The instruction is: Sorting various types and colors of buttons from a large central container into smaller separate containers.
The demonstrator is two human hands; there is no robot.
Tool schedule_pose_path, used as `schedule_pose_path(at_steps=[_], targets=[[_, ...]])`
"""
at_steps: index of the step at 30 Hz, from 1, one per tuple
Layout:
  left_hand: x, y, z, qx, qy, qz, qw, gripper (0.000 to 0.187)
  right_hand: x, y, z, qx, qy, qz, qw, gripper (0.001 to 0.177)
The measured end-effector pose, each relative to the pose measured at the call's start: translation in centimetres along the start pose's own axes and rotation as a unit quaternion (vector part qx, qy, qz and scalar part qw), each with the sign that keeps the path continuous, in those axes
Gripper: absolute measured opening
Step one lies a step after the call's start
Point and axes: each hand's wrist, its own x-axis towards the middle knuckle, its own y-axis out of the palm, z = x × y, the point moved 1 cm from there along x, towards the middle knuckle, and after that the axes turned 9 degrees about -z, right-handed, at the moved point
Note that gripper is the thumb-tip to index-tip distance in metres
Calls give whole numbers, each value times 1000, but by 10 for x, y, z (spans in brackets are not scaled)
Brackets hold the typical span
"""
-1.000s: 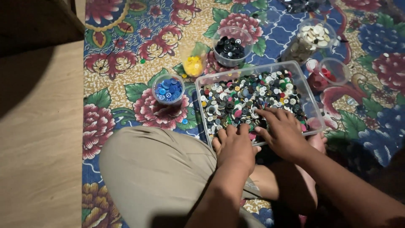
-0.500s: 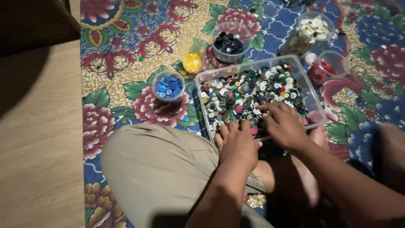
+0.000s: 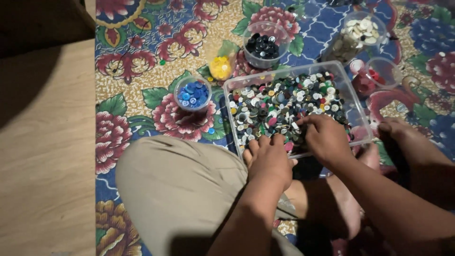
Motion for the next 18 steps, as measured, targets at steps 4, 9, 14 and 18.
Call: schedule_pose_path(at_steps=[4, 9, 14, 18], targets=[[3, 3, -1, 11, -3, -1, 1000, 53, -3, -12, 3, -18, -5, -7, 1000, 39], [4, 12, -1, 14, -10, -5, 1000, 48, -9, -15, 14, -18, 29, 87, 996, 33], [4, 13, -1, -10, -21, -24, 999, 37, -1, -12, 12, -18, 25, 113, 993, 24], [3, 17, 4, 1, -2, -53, 999, 20, 19, 10, -5, 0, 46, 115, 992, 18]])
